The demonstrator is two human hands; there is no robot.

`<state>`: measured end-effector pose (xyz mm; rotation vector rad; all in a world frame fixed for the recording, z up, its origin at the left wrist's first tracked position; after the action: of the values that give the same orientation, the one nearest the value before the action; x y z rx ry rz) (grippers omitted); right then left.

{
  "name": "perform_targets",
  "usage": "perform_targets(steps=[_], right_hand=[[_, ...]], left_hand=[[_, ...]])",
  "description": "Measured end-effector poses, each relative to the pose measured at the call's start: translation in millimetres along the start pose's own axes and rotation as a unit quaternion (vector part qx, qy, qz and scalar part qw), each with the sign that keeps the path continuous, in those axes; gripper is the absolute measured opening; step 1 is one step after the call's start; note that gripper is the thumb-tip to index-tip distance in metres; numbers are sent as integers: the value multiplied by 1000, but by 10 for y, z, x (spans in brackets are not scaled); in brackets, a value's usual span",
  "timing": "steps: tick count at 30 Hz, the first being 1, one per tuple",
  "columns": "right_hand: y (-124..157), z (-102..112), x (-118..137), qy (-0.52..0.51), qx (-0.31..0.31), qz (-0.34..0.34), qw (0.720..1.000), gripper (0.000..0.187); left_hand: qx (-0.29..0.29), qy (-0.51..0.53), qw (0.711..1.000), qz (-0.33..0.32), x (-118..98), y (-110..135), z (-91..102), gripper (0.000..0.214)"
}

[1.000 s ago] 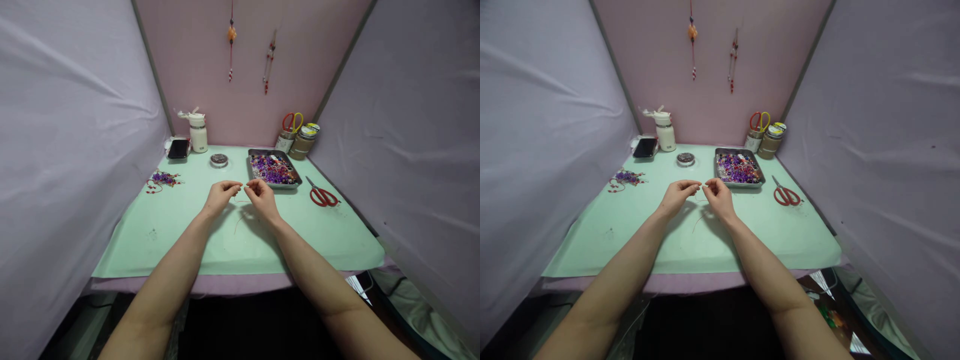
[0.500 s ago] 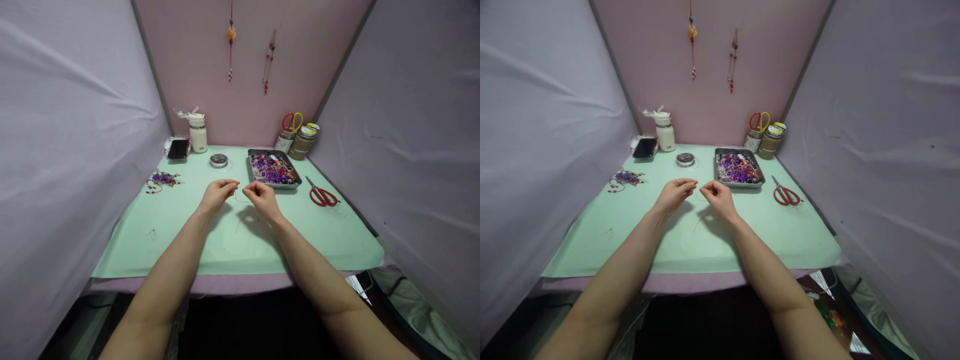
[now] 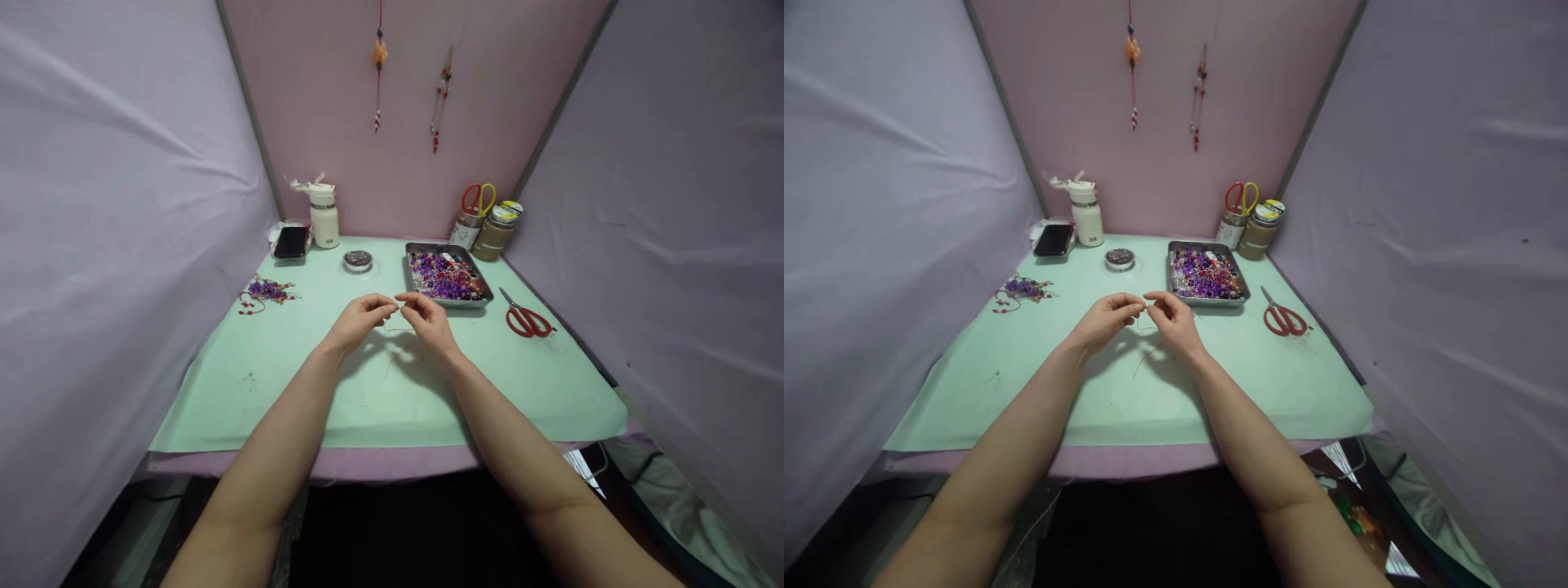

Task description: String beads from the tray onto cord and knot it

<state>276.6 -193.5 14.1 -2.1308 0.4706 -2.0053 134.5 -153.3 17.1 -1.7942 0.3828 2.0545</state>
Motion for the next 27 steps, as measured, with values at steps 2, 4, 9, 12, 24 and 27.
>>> perform_targets(steps=[2, 4, 9, 12, 24, 27], right_hand=[[2, -2, -5, 13, 10, 16, 1000, 21], [4, 0, -12, 26, 10, 34, 999, 18], [6, 9, -29, 36, -2, 42, 998, 16], [6, 10, -31, 42, -2, 35, 999, 17], [-7, 32, -38, 49, -47, 35, 997, 15], [-16, 62, -72, 33, -84, 31, 995, 18]], left_hand=[[2, -18, 1000, -4, 6, 2, 2, 27], [-2, -24, 1000, -8, 14, 0, 9, 27], [-21, -36, 999, -11, 41, -11, 15, 29], [-34, -54, 998, -23, 37, -14, 10, 28], [-154, -107, 981, -42, 72, -49, 104, 21], [-191, -94, 977, -28, 124, -76, 139, 24]])
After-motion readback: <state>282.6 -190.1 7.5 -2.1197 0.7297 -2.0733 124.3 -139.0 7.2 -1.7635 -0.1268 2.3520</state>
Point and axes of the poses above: each hand's wrist, its own y-axis away from the middle knuckle, its own z-axis out of the back of the hand, x = y × z, the point moved 3 cm from there along -y, towards the middle knuckle, and after that the axes turned 12 degrees about -y, right-handed, at the moved point
